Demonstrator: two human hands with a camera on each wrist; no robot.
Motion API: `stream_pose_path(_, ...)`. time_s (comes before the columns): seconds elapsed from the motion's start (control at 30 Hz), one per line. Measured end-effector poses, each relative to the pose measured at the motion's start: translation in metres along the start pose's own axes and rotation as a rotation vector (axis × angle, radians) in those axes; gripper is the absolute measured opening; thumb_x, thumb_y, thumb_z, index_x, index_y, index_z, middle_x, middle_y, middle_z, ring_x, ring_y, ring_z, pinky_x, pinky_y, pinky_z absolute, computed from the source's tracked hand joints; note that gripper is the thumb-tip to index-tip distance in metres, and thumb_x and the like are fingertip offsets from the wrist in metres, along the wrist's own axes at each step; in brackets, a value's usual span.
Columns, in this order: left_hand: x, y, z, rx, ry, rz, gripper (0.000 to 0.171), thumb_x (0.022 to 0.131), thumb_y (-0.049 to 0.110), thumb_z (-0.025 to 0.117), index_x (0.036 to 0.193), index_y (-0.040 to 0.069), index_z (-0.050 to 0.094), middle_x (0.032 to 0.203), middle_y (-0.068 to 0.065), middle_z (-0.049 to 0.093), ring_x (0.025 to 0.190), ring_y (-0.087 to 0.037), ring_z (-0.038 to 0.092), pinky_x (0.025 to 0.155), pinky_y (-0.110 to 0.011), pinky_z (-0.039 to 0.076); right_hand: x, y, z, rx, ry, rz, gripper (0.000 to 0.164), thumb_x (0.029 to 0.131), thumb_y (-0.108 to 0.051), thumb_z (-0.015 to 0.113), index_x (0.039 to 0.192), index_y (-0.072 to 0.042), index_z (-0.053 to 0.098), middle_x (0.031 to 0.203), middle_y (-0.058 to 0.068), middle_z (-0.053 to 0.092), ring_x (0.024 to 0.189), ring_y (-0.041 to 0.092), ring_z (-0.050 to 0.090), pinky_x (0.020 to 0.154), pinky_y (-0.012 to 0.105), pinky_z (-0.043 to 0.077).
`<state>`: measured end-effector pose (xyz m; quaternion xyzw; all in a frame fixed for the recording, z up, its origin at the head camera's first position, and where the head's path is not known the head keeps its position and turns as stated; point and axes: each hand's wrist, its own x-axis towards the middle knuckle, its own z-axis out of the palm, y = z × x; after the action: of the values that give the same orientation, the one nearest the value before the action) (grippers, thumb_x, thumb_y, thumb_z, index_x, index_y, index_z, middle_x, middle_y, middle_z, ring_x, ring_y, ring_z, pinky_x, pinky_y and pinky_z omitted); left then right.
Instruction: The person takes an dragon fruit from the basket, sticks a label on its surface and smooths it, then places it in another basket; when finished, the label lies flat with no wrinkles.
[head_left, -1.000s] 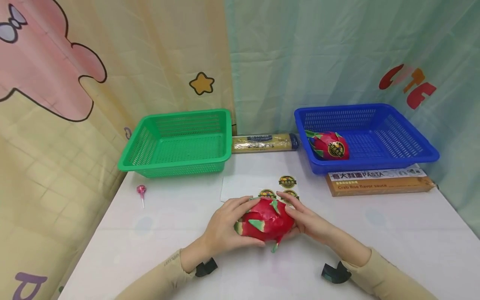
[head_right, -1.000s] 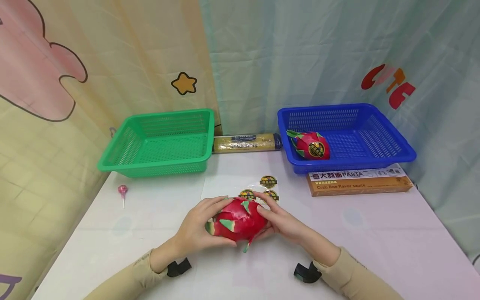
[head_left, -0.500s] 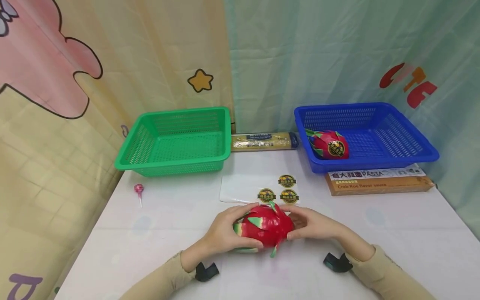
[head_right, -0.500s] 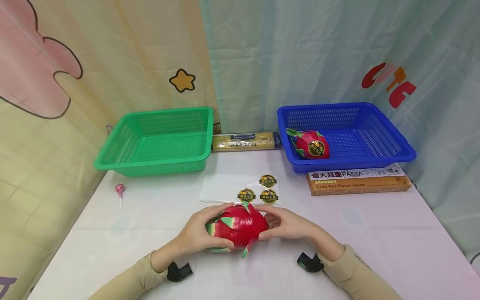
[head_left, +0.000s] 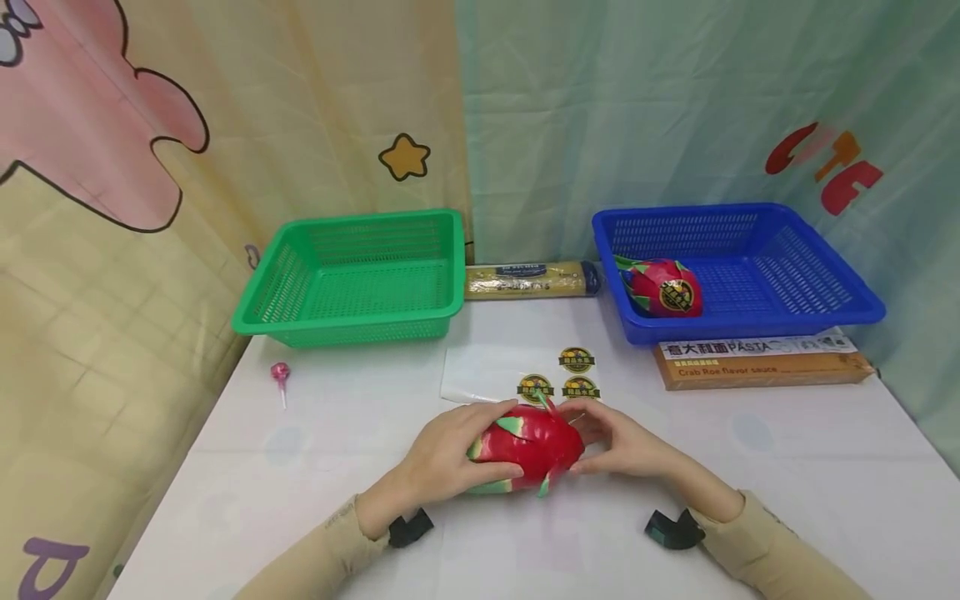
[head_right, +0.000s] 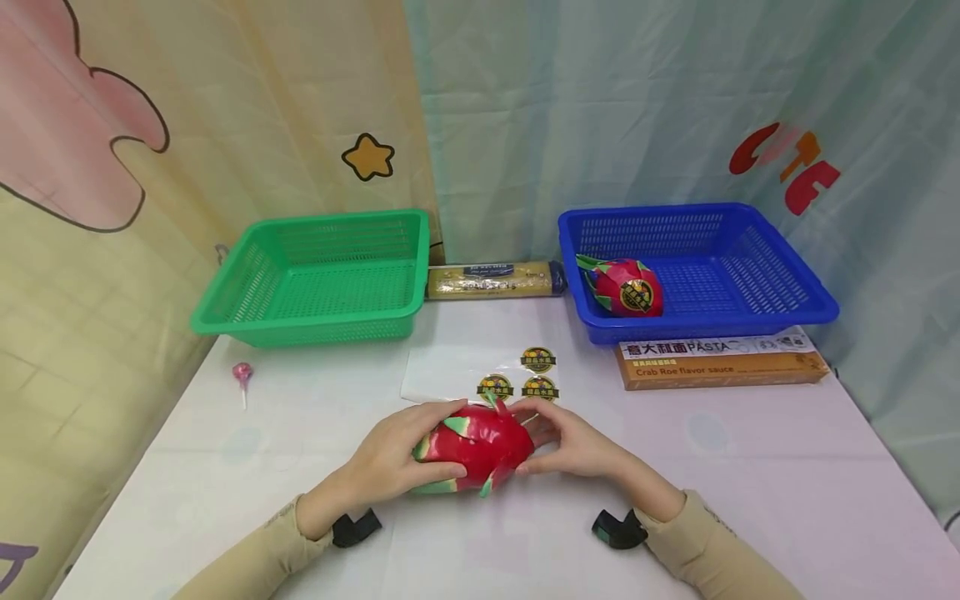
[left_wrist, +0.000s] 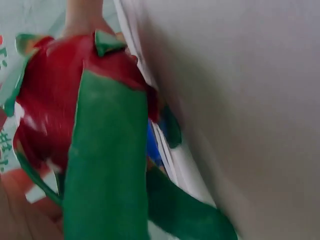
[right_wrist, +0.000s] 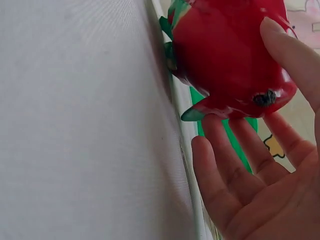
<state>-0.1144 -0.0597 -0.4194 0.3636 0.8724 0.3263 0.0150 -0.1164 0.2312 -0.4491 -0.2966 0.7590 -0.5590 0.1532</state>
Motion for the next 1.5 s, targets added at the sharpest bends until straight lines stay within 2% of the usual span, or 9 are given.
stream_pose_path(0.2, 0.002, -0.006, -0.006, -0.110, -0.082, 0.086, 0.071, 0.080, 0.057, 0.064, 0.141, 0.030, 0.039, 0.131, 0.013, 0.048, 0.116, -0.008, 0.046, 0.086, -0.036, 0.048, 0.000, -0.002, 0.001, 0.001, -0.039, 0.016, 0.064, 0.075, -0.012, 0.079, 0.129, -0.009, 0.046, 0.122, 0.010, 0.053, 0.106, 0.023, 0.057, 0.083, 0.035, 0.052)
stream_pose_path(0.3, -0.001, -0.003, -0.008, -0.112, -0.117, 0.066, 0.071, 0.079, 0.058, 0.064, 0.140, 0.033, 0.040, 0.130, 0.013, 0.048, 0.117, -0.008, 0.044, 0.089, -0.039, 0.045, -0.002, -0.002, 0.000, -0.051, -0.077, 0.026, 0.066, 0.076, -0.016, 0.079, 0.132, -0.013, 0.044, 0.126, 0.008, 0.050, 0.108, 0.021, 0.055, 0.085, 0.034, 0.050)
stream_pose_path(0.43, -0.004, 0.001, -0.013, -0.145, -0.160, 0.034, 0.067, 0.080, 0.055, 0.065, 0.139, 0.035, 0.041, 0.128, 0.012, 0.048, 0.113, -0.008, 0.046, 0.085, -0.032, 0.048, -0.004, -0.003, -0.001, -0.110, -0.120, 0.011, 0.068, 0.077, -0.020, 0.078, 0.135, -0.016, 0.042, 0.128, 0.007, 0.048, 0.110, 0.021, 0.054, 0.088, 0.033, 0.048)
stream_pose_path(0.73, -0.003, 0.000, -0.018, -0.162, -0.185, 0.037, 0.066, 0.081, 0.052, 0.066, 0.139, 0.032, 0.043, 0.130, 0.010, 0.047, 0.114, -0.008, 0.047, 0.082, -0.028, 0.050, -0.005, -0.006, -0.006, -0.113, -0.144, 0.029, 0.069, 0.078, -0.019, 0.077, 0.136, -0.019, 0.041, 0.130, 0.006, 0.048, 0.112, 0.021, 0.054, 0.087, 0.035, 0.050)
stream_pose_path(0.9, -0.001, -0.008, -0.040, -0.117, -0.185, 0.030, 0.071, 0.081, 0.056, 0.065, 0.141, 0.026, 0.042, 0.136, 0.008, 0.047, 0.120, -0.010, 0.046, 0.091, -0.037, 0.046, -0.003, -0.011, -0.022, -0.120, -0.180, 0.016, 0.065, 0.080, -0.011, 0.073, 0.137, -0.011, 0.041, 0.131, 0.011, 0.049, 0.112, 0.026, 0.055, 0.089, 0.036, 0.049)
stream_pose_path(1.0, 0.011, -0.018, -0.061, -0.178, -0.169, 0.029, 0.064, 0.083, 0.046, 0.067, 0.138, 0.019, 0.047, 0.134, 0.004, 0.051, 0.119, -0.015, 0.048, 0.095, -0.042, 0.043, 0.006, -0.014, -0.035, -0.168, -0.127, -0.014, 0.049, 0.086, -0.006, 0.066, 0.131, -0.002, 0.047, 0.125, 0.018, 0.054, 0.108, 0.029, 0.057, 0.088, 0.035, 0.049)
stream_pose_path(1.13, 0.042, -0.034, -0.074, -0.301, -0.151, 0.055, 0.049, 0.087, 0.027, 0.068, 0.131, 0.009, 0.054, 0.129, -0.003, 0.056, 0.115, -0.017, 0.053, 0.095, -0.041, 0.043, 0.029, -0.016, -0.046, -0.214, -0.025, 0.040, 0.035, 0.091, -0.009, 0.062, 0.123, 0.001, 0.055, 0.115, 0.019, 0.060, 0.102, 0.027, 0.060, 0.084, 0.030, 0.050)
stream_pose_path(1.3, 0.076, -0.052, -0.067, -0.377, -0.162, 0.041, 0.043, 0.088, 0.019, 0.067, 0.126, 0.002, 0.057, 0.124, -0.010, 0.059, 0.110, -0.018, 0.057, 0.093, -0.037, 0.045, 0.060, -0.006, -0.047, -0.266, 0.022, 0.134, 0.035, 0.089, -0.017, 0.065, 0.120, -0.002, 0.059, 0.110, 0.013, 0.063, 0.091, 0.021, 0.060, 0.075, 0.031, 0.051)
stream_pose_path(1.5, 0.099, -0.068, -0.045, -0.374, -0.231, -0.018, 0.045, 0.087, 0.019, 0.068, 0.126, 0.000, 0.056, 0.125, -0.013, 0.058, 0.107, -0.026, 0.057, 0.089, -0.036, 0.048, 0.081, 0.008, -0.044, -0.331, 0.057, 0.196, 0.039, 0.084, -0.023, 0.070, 0.117, -0.004, 0.064, 0.100, 0.006, 0.065, 0.080, 0.015, 0.058, 0.072, 0.031, 0.049)
